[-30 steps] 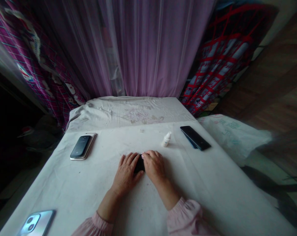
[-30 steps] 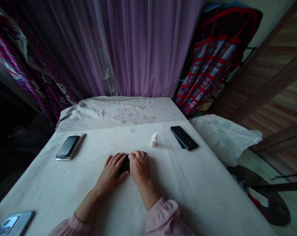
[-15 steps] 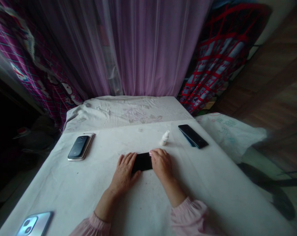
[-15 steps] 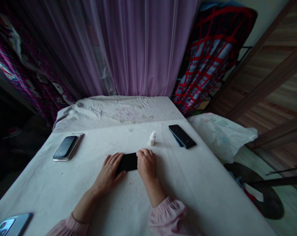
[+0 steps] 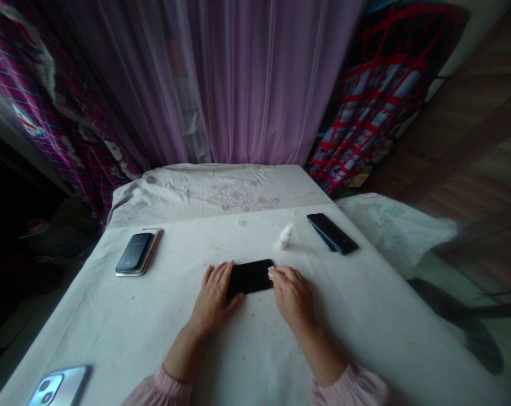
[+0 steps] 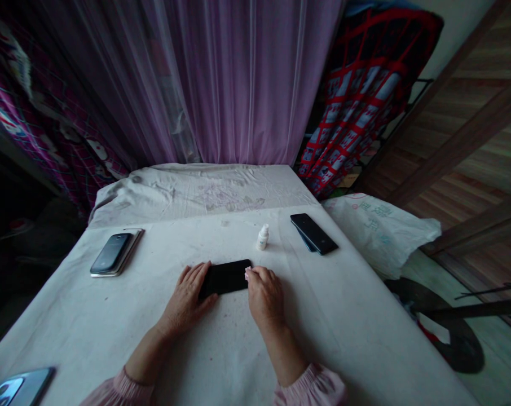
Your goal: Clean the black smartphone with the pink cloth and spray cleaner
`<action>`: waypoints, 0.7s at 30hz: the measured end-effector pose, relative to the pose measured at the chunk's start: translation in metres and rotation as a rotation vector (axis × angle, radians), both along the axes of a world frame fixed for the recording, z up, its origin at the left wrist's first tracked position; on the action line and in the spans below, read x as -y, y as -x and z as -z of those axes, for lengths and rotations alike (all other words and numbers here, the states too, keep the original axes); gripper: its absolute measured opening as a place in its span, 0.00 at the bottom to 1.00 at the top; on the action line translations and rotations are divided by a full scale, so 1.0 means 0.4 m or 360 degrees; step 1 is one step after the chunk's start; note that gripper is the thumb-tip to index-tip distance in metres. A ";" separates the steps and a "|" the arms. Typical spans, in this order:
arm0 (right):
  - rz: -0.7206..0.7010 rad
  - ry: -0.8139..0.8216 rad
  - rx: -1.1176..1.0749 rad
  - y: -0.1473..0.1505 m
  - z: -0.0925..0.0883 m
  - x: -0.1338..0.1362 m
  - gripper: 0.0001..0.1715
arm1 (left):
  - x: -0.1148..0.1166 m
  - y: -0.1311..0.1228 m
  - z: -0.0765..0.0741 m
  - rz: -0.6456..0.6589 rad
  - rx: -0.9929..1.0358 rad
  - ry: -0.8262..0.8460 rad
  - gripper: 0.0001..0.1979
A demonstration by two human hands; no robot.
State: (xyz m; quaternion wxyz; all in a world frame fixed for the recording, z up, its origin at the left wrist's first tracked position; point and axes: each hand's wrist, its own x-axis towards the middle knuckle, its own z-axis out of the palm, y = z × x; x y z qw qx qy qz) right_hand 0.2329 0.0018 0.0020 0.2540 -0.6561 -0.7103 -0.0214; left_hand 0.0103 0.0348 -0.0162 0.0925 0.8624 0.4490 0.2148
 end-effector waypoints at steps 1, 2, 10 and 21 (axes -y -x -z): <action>-0.0017 0.0001 0.0003 0.011 0.000 0.005 0.16 | 0.000 0.000 0.001 -0.0006 -0.0002 0.0005 0.37; -0.0044 0.0008 0.0005 0.027 0.000 0.010 0.15 | 0.000 0.000 0.001 -0.0010 -0.0005 0.0010 0.37; -0.0201 0.0033 -0.0018 0.105 -0.006 0.014 0.11 | -0.004 0.000 0.007 -0.0009 0.0005 0.0007 0.37; -0.0052 -0.0033 0.0021 0.019 -0.002 0.024 0.14 | -0.002 -0.003 0.005 -0.0032 0.0002 -0.0027 0.37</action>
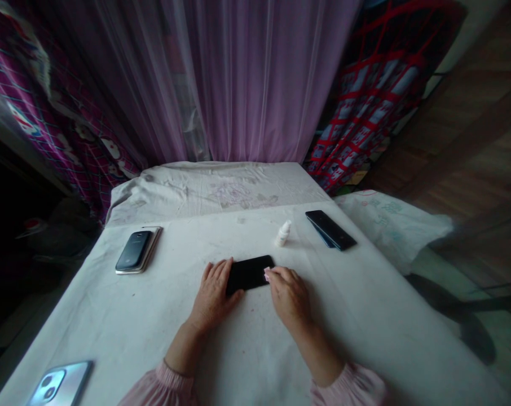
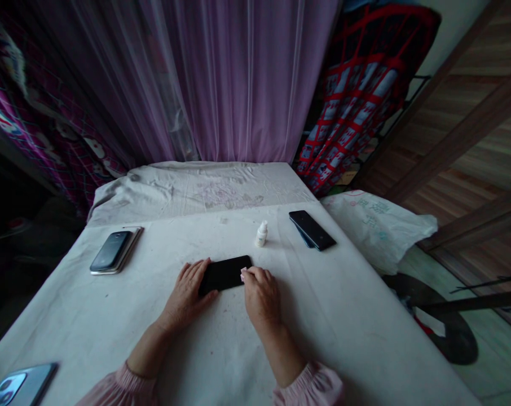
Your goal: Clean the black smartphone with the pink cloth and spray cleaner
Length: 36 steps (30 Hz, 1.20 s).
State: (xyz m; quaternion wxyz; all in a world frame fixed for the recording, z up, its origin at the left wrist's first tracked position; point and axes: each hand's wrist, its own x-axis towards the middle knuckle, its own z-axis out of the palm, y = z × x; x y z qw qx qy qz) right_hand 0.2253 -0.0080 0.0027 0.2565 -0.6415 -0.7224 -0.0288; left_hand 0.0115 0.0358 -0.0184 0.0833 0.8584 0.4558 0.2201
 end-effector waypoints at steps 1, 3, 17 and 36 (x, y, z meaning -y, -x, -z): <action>-0.0033 0.0004 -0.0003 0.021 0.000 0.005 0.13 | -0.001 0.000 0.001 -0.0002 0.0000 -0.0003 0.37; -0.0104 0.0009 -0.0010 0.063 -0.001 0.013 0.12 | -0.002 0.000 0.002 -0.0003 0.0003 -0.0008 0.37; 0.0050 -0.0006 -0.0023 -0.030 0.004 0.029 0.15 | -0.002 0.002 -0.001 0.0019 0.0013 0.0037 0.36; 0.0141 0.0142 0.0046 -0.022 -0.007 -0.107 0.14 | -0.004 -0.004 -0.004 -0.0013 0.0018 0.0041 0.34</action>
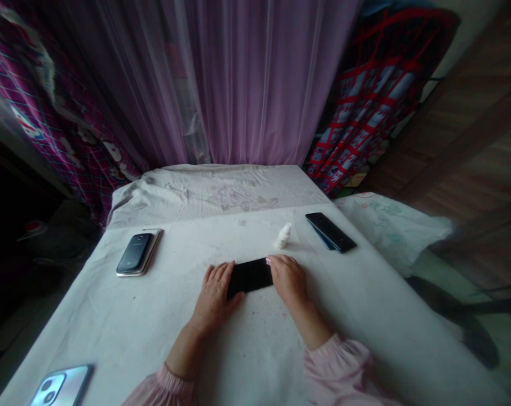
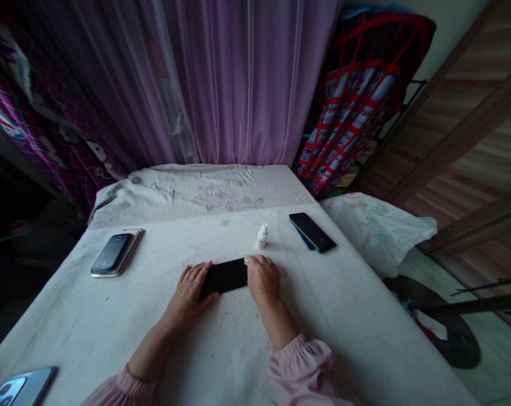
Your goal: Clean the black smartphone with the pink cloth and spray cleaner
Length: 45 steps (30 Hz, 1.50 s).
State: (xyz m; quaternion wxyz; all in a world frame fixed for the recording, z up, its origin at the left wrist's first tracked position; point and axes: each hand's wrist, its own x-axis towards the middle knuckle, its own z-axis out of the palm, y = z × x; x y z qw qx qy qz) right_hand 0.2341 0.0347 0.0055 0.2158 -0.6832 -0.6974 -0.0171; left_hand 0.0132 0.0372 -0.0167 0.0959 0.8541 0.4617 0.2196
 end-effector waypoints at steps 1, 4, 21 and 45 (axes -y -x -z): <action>0.0002 -0.0024 -0.0015 -0.003 0.004 0.015 0.15 | 0.000 -0.001 0.000 -0.0008 0.0005 0.0000 0.34; -0.0011 -0.0096 -0.0062 -0.013 0.014 0.065 0.15 | 0.001 -0.002 0.001 -0.0008 0.0013 -0.0001 0.35; -0.0153 -0.0581 -0.0231 -0.011 -0.004 0.108 0.17 | -0.005 0.006 -0.018 0.0061 0.0166 -0.0123 0.23; -0.0481 -0.0533 -0.0165 0.103 -0.068 0.011 0.12 | 0.001 0.021 -0.031 -0.0075 0.0628 -0.0178 0.13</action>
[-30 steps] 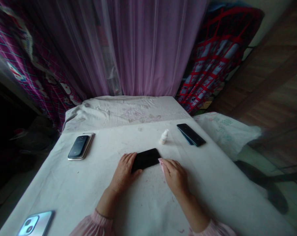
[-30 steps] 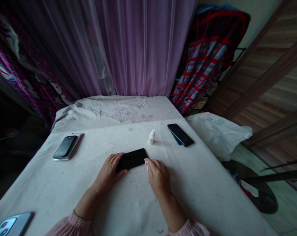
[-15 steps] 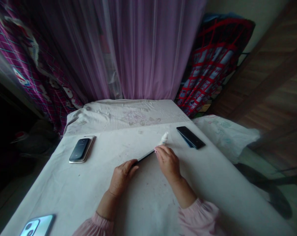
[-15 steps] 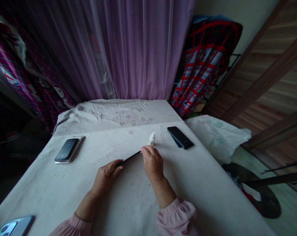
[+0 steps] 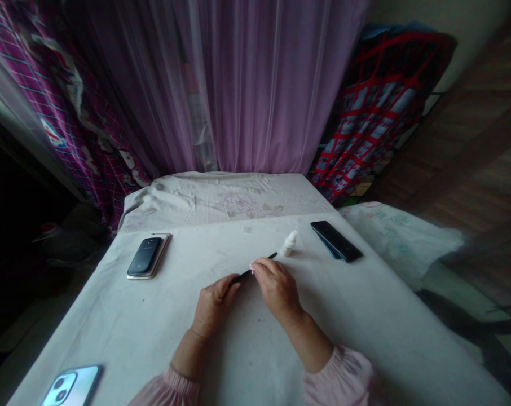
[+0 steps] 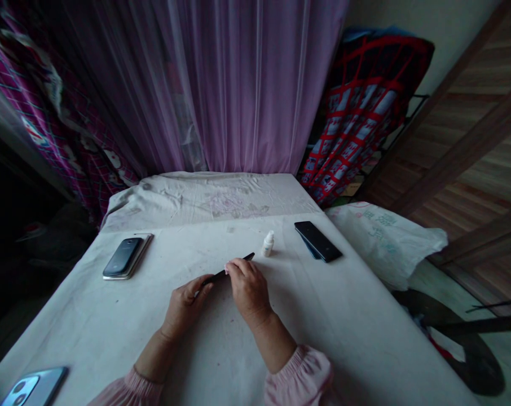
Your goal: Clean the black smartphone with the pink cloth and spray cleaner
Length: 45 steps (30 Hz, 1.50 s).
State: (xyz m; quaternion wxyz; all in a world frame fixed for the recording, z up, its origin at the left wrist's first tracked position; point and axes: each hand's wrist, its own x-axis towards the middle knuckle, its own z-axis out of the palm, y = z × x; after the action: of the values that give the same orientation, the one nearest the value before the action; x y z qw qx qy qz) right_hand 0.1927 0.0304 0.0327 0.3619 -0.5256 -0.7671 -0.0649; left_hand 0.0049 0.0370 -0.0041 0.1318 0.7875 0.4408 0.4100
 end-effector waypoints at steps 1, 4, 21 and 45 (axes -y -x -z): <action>0.0038 -0.0014 0.0016 -0.018 0.001 -0.008 0.12 | 0.000 0.000 0.000 -0.0004 -0.0005 -0.0005 0.13; 0.0157 -0.0074 0.0028 -0.071 0.008 -0.035 0.13 | 0.000 -0.001 0.000 -0.0019 -0.0010 -0.0007 0.14; 0.0125 0.0029 -0.0037 -0.054 0.009 -0.036 0.15 | -0.002 -0.001 -0.002 -0.0037 -0.0013 0.0083 0.14; 0.0552 0.0420 -0.1003 -0.186 0.085 0.032 0.20 | 0.056 0.003 0.021 0.0407 -0.0428 -0.0052 0.10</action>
State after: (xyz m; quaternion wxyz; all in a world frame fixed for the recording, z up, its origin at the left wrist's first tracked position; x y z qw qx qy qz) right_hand 0.2671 0.0176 -0.0011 0.4929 -0.6840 -0.5195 0.1390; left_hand 0.0036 0.0146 -0.0124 0.1101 0.8869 0.3441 0.2880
